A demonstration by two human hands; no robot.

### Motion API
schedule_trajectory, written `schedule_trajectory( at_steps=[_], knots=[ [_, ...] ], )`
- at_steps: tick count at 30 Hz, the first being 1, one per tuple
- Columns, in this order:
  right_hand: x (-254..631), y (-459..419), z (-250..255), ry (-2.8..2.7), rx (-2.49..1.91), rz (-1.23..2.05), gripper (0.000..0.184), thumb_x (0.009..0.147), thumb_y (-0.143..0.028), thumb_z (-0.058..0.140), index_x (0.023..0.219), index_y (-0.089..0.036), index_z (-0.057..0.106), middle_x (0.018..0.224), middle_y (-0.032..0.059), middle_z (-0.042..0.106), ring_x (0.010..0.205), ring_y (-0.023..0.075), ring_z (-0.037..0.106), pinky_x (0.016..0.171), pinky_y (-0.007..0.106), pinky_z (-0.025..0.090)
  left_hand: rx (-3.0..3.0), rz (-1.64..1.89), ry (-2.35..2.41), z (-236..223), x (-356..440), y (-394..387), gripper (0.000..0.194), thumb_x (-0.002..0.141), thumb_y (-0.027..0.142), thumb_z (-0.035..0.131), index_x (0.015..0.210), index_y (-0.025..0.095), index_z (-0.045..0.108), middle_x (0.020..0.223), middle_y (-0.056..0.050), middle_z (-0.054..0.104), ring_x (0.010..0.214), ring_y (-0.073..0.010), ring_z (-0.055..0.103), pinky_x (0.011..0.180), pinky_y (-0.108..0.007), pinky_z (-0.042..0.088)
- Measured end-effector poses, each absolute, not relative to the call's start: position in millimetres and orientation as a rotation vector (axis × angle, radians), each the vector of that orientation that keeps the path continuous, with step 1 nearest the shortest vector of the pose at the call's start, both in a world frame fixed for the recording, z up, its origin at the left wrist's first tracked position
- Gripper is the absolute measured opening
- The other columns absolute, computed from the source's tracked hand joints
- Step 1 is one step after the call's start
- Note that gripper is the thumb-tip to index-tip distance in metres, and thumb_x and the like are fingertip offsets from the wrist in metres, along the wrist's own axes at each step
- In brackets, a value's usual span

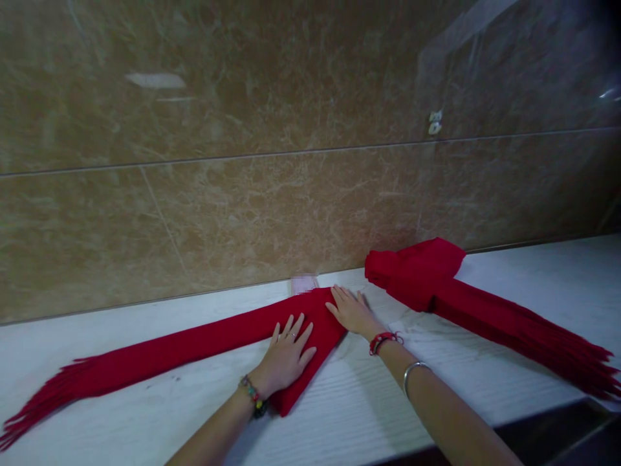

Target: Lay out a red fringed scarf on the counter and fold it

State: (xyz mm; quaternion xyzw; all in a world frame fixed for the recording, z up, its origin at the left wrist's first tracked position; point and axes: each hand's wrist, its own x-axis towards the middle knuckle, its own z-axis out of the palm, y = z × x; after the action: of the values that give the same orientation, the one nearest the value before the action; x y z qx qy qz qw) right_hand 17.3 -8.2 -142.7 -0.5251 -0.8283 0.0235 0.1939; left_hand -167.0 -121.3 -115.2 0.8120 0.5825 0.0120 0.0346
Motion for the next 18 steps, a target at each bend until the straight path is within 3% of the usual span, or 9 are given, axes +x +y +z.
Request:
schedule_trajectory(
  at_steps=[6, 12, 18],
  knots=[
    [-7, -38, -126, -2.389, -1.147, -0.116, 0.057, 0.088, -0.042, 0.031, 0.137, -0.014, 0.022, 0.142, 0.0127, 0.022, 0.132, 0.0244, 0.009, 0.103, 0.053, 0.008, 2.321, 0.154, 2.023, -112, -199, -123, 0.06, 0.085, 0.056, 0.023, 0.136, 0.026, 0.023, 0.146, -0.008, 0.008, 0.132, -0.031, 0.003, 0.102, -0.056, 0.008],
    [-27, -62, -133, -2.651, -0.923, 0.027, 0.054, 0.088, -0.042, 0.034, 0.135, -0.017, 0.027, 0.139, 0.0102, 0.03, 0.13, 0.0239, 0.018, 0.103, 0.052, 0.012, 2.077, 0.008, 2.029, -117, -220, -118, 0.085, 0.073, 0.072, 0.022, 0.139, 0.018, 0.015, 0.145, -0.011, 0.006, 0.131, -0.0353, 0.003, 0.1, -0.058, 0.009],
    [-26, -70, -123, -2.665, -0.842, 0.047, 0.054, 0.088, -0.038, 0.035, 0.137, -0.02, 0.021, 0.142, 0.0081, 0.023, 0.132, 0.0211, 0.01, 0.104, 0.051, 0.004, 1.925, 0.033, 2.1, -110, -243, -116, 0.078, 0.075, 0.068, 0.023, 0.138, 0.023, 0.017, 0.145, -0.01, 0.007, 0.13, -0.0386, 0.004, 0.095, -0.063, 0.014]
  ],
)
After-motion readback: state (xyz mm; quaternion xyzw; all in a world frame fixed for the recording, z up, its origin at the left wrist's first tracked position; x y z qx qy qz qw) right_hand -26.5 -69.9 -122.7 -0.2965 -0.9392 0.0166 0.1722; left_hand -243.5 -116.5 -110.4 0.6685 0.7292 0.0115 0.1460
